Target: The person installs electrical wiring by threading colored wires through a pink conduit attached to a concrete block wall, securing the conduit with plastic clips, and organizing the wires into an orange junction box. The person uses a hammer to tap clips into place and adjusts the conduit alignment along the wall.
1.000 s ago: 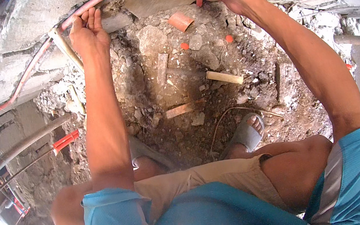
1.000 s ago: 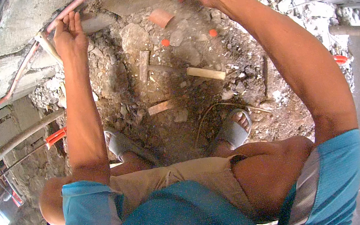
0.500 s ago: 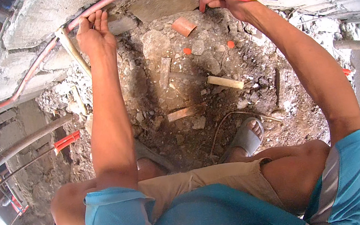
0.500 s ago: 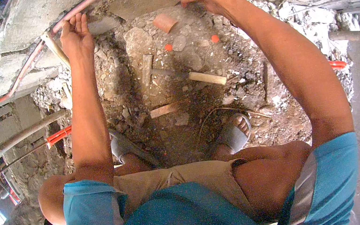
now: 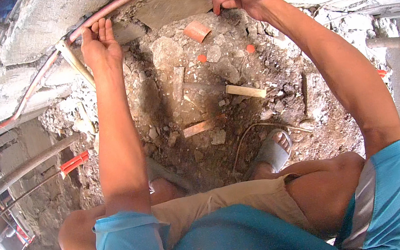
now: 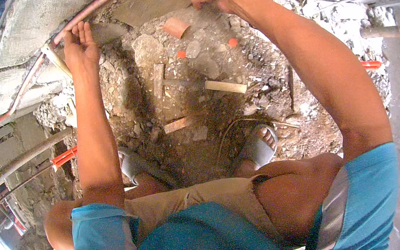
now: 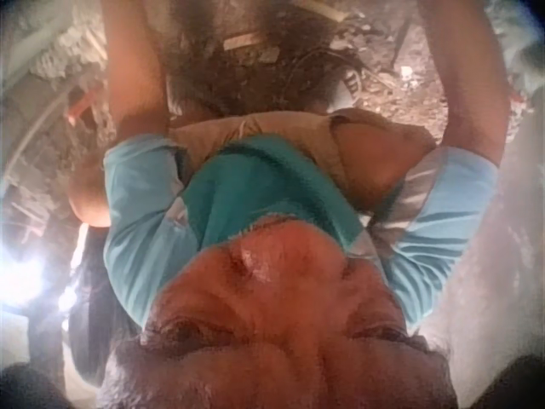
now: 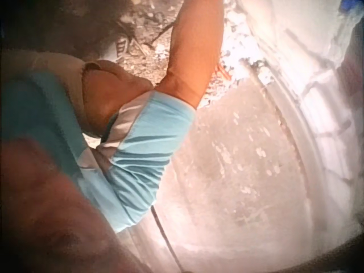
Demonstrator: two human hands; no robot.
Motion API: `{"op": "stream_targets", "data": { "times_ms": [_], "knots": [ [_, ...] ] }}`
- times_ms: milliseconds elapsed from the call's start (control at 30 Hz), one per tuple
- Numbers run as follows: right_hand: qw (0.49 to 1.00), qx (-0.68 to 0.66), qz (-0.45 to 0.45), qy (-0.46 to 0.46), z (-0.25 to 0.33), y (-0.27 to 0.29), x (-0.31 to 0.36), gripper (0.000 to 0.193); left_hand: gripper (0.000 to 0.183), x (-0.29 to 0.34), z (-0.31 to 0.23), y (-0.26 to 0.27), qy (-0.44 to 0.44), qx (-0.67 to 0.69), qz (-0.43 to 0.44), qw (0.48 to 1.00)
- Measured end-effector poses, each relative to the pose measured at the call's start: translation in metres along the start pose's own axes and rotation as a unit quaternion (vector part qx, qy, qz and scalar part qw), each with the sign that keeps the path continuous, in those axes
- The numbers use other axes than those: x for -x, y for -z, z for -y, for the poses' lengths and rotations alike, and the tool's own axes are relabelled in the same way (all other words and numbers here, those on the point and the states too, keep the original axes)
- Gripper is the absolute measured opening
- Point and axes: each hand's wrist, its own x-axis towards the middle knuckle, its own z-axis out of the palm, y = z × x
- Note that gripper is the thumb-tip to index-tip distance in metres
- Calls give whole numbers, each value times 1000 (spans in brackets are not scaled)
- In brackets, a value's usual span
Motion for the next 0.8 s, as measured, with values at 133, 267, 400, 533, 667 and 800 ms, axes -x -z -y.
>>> {"op": "stream_targets", "data": {
  "times_ms": [133,267,400,533,667,800],
  "knots": [
    [999,9,-37,-9,5,-6,2,25,26,-2,4,-1,12,14,-16,1000],
    [999,41,-6,0,9,-11,6,27,26,-3,2,2,15,17,-24,999],
    [999,19,-35,5,4,-8,5,28,26,-1,3,-5,21,11,-33,999],
    [998,15,-59,11,9,-16,9,28,26,1,0,-2,22,25,-33,999],
    [997,32,-75,8,10,-19,12,27,28,6,2,-5,36,32,-41,998],
    [999,33,-41,6,9,-11,9,27,29,6,1,-6,38,21,-31,999]
  ]
}}
